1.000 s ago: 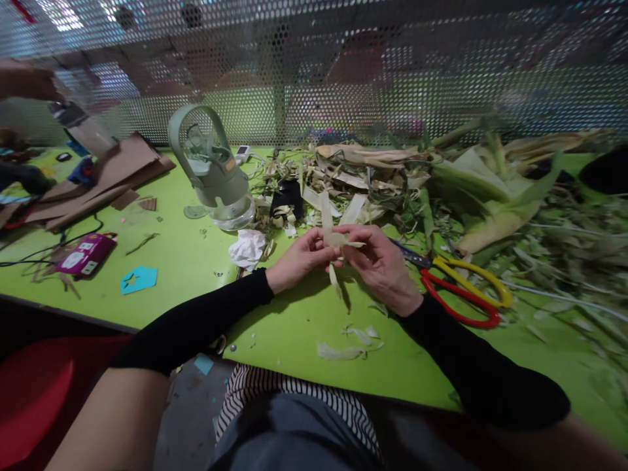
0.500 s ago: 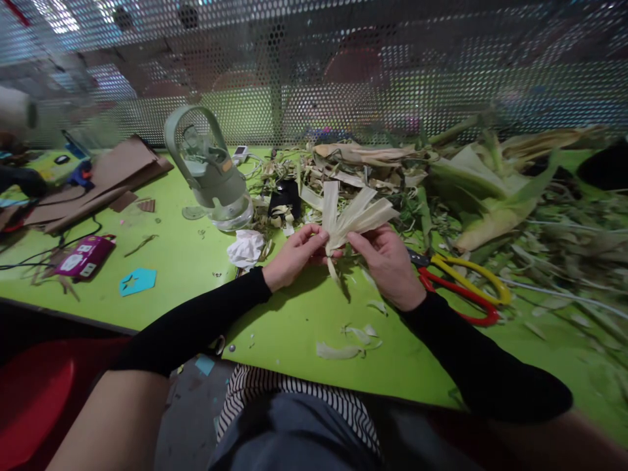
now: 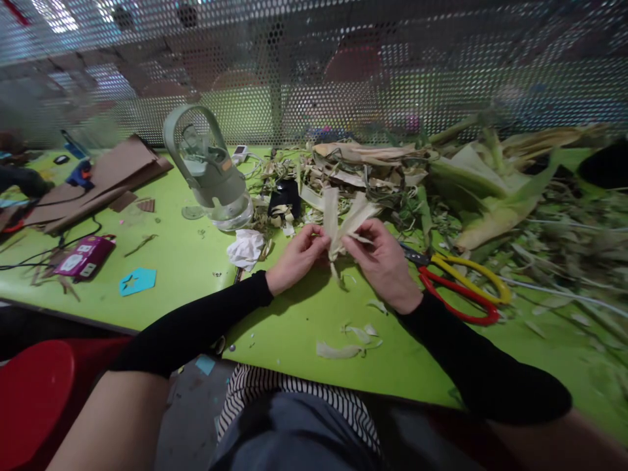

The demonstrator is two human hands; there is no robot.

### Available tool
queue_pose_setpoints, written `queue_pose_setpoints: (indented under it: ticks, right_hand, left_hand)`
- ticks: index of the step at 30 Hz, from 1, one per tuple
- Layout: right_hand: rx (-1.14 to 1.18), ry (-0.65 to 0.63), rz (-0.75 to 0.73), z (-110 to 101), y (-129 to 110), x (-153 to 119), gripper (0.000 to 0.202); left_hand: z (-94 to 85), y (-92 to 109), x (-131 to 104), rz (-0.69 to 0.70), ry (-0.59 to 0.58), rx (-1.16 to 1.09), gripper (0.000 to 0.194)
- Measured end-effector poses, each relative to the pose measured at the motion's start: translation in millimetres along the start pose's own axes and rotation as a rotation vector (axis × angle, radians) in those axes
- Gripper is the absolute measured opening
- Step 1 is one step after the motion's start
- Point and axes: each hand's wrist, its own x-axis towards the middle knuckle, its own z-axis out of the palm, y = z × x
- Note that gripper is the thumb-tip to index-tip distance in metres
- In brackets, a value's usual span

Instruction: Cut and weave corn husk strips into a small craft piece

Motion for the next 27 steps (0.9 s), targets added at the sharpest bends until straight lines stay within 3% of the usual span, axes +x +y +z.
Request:
queue_pose_setpoints:
  ticks: [3,6,8,11,13,17,22,27]
  right_hand:
    - [0.123,0.145,0.098,1.4,3.5,6.5,0.026]
    - [0.239,0.181,0.216,2.2,4.9,11.1,0.029]
    - [0.290,0.171,0.272,2.9,4.0,11.4,0.031]
    - [0.294,0.148,0.274,4.5,1.4,9.0,0.029]
    - [0.289,0.144,0.263,5.5,0.3,7.2,0.028]
    - [0.284,0.158,0.320,4.9,1.7,5.9,0.034]
    - [0.191,0.161,0.381,1.0,4.7,6.8,0.048]
    - [0.053,0.162,0.249,0.2,4.0,4.1,0.042]
  left_hand:
    - [-1.7,1.8,-1.8,0.230,0.073,0.172,0.018]
    - [-1.7,5.1,-6.1,0.409,-0.022,0.384,0.016]
    - [-0.4,6.0,-8.8,0.414,-0.097,0.428,0.021]
    - [1.1,3.6,-9.0,0.251,-0.143,0.326,0.043]
    - [1.2,1.0,-7.4,0.104,-0.152,0.213,0.047]
    - [2.6,2.4,-6.3,-0.070,-0.105,-0.033,0.030]
    - [10.0,17.1,-7.3,-0.287,0.069,-0.288,0.004]
    - [12.1,24.6,-4.4,-0.347,0.149,-0.332,0.010]
